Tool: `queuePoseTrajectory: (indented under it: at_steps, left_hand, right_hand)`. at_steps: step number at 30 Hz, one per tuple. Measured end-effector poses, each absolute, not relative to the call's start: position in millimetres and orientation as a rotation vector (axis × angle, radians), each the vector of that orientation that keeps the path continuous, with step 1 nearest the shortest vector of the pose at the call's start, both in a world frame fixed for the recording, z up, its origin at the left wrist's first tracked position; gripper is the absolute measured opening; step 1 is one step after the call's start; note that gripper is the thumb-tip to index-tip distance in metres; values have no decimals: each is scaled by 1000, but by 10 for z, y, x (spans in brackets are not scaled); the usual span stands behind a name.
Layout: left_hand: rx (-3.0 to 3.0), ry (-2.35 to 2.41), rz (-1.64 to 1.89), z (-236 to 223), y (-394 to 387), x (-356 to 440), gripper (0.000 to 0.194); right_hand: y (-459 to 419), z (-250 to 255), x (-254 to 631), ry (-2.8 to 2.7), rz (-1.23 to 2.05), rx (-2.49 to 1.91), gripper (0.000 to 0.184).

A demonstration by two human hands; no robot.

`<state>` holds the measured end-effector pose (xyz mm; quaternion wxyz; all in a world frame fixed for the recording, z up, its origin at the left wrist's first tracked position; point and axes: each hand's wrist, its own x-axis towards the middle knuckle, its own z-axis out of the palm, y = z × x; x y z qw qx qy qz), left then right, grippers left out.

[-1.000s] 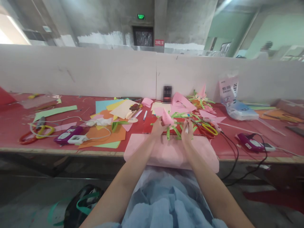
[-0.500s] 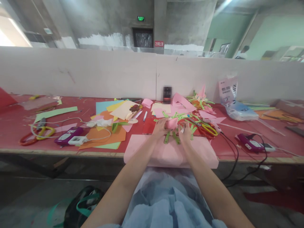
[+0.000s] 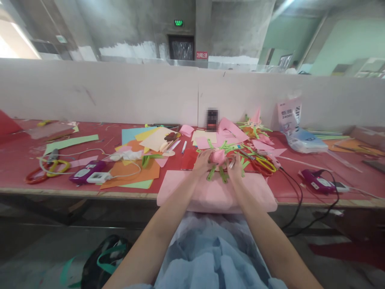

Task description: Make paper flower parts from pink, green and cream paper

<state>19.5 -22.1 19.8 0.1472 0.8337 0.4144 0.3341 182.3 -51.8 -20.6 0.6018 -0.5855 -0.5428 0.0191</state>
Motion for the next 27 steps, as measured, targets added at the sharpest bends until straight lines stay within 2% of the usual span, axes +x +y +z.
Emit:
queuePoseTrajectory:
  at_steps: [15, 21, 27]
  left_hand:
    - [2267, 1293, 1040, 178, -217, 208, 67]
    - [2236, 1325, 1081, 212, -247, 203, 65]
    - [2251, 1394, 1083, 228, -231, 208, 63]
  right_hand:
    - [-542, -115, 1783, -1229, 101, -1233, 23]
    - [-547, -142, 1763, -1308, 197, -1209, 26]
    - [-568, -122, 1802, -1173, 41, -1320, 29]
